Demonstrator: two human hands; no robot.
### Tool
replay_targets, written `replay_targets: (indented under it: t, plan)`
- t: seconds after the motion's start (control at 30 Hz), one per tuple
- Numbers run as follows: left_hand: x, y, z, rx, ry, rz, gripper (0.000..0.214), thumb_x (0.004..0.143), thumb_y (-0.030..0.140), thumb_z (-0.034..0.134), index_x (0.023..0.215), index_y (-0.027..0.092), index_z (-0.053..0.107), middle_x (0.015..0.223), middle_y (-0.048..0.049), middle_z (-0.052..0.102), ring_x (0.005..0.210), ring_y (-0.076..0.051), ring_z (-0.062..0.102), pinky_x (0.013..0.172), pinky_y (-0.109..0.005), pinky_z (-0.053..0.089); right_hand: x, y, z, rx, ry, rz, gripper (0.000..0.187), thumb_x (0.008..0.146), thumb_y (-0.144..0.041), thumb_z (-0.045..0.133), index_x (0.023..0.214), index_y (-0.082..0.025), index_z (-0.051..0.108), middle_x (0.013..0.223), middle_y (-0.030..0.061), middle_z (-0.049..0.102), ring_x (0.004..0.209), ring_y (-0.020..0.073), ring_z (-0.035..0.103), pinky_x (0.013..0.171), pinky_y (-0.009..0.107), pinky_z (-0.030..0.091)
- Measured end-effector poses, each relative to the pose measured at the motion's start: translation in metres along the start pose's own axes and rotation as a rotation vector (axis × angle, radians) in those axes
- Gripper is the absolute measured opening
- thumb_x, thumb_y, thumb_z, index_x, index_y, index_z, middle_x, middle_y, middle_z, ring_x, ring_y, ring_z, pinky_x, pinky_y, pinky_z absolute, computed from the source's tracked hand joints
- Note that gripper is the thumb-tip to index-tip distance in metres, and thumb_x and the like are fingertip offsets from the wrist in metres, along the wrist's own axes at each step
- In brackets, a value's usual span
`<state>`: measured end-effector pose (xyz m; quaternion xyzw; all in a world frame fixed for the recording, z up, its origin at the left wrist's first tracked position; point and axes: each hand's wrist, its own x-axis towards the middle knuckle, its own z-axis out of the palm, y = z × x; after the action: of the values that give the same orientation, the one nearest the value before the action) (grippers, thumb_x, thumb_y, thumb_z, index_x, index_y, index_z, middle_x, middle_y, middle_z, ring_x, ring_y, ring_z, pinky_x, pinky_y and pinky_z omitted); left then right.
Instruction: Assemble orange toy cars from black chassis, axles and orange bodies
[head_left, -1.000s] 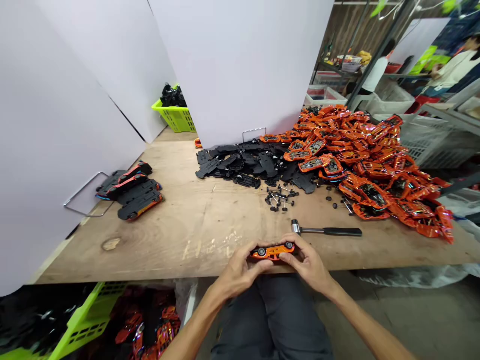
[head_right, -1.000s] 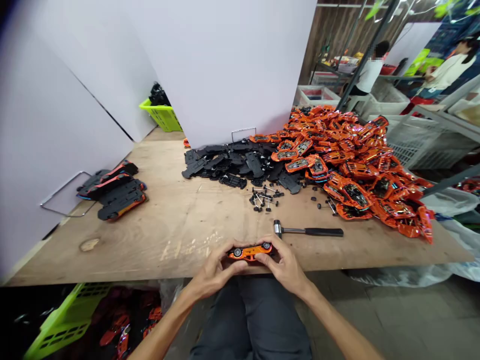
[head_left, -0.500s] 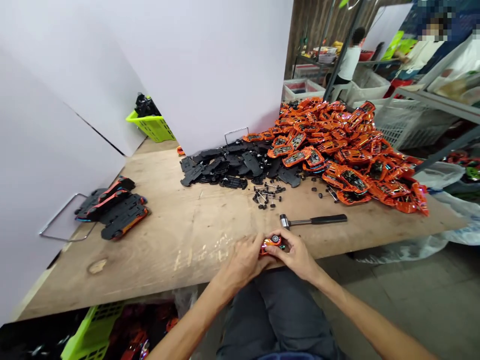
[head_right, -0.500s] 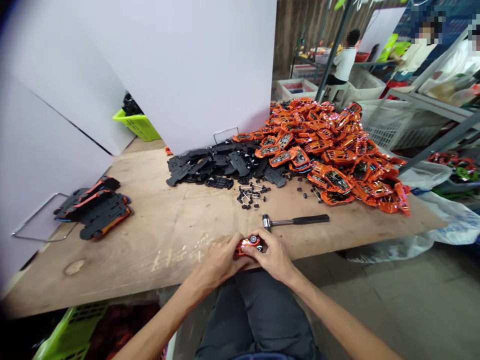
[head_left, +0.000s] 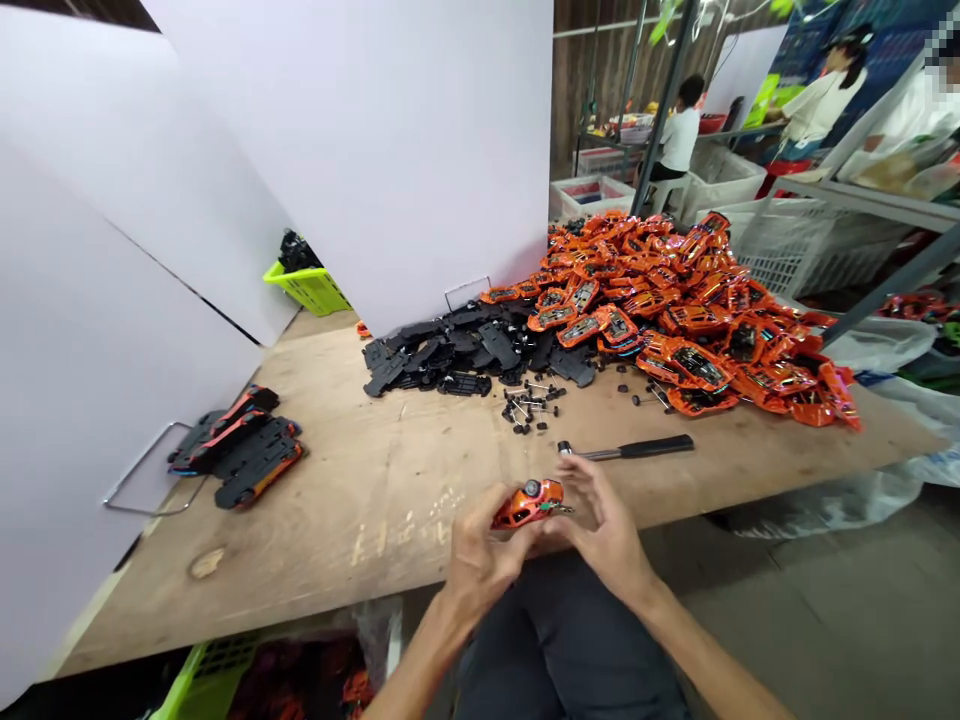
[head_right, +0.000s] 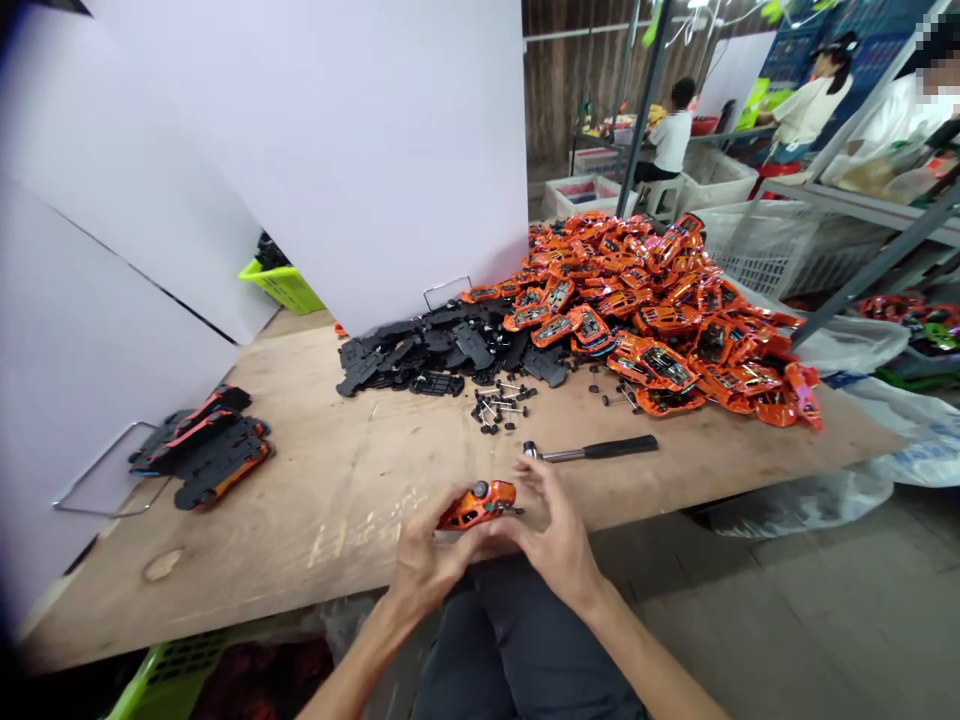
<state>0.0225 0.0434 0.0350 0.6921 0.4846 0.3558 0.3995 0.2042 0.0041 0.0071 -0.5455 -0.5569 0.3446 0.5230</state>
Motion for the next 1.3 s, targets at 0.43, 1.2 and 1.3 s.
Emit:
replay_targets:
  t: [0.43,1.2,1.3]
  plan:
    - [0.002,-0.008,-0.001,-0.45,0.028,-0.212,0.034,0.081,0.048,0.081,0.09,0.018,0.067,0.079,-0.0001,0.065,0.074,-0.015,0.058,0.068,-0.023,0.046,0.025,-0.006,-0.014,-0.254,-0.274,-0.274,0.027,0.097,-0.019,0.061,0.121,-0.03,0.068,0.113,0.0066,0.073,0.107,0.0274,0.069,0.094,0.042,0.059]
    - [-0.006,0.023,-0.003,0.488,-0.194,0.09,0.043,0.077,0.02,0.071,0.119,0.016,0.059,0.116,-0.0169,0.064,0.111,-0.036,0.058,0.1,-0.052,0.042,0.043,-0.042,-0.029,-0.106,-0.356,0.077,0.032,0.101,-0.044,0.057,0.124,-0.023,0.062,0.115,0.0058,0.072,0.104,0.0214,0.069,0.092,0.034,0.056]
    - [-0.023,0.024,0.0,-0.159,-0.254,-0.347,0.031,0.074,0.018,0.064,0.105,0.018,0.058,0.09,-0.0051,0.06,0.084,-0.024,0.057,0.08,-0.038,0.045,0.06,-0.018,-0.063,-0.294,-0.313,-0.051,0.038,0.103,-0.049,0.054,0.131,-0.024,0.061,0.124,0.0094,0.068,0.115,0.0249,0.065,0.097,0.039,0.054]
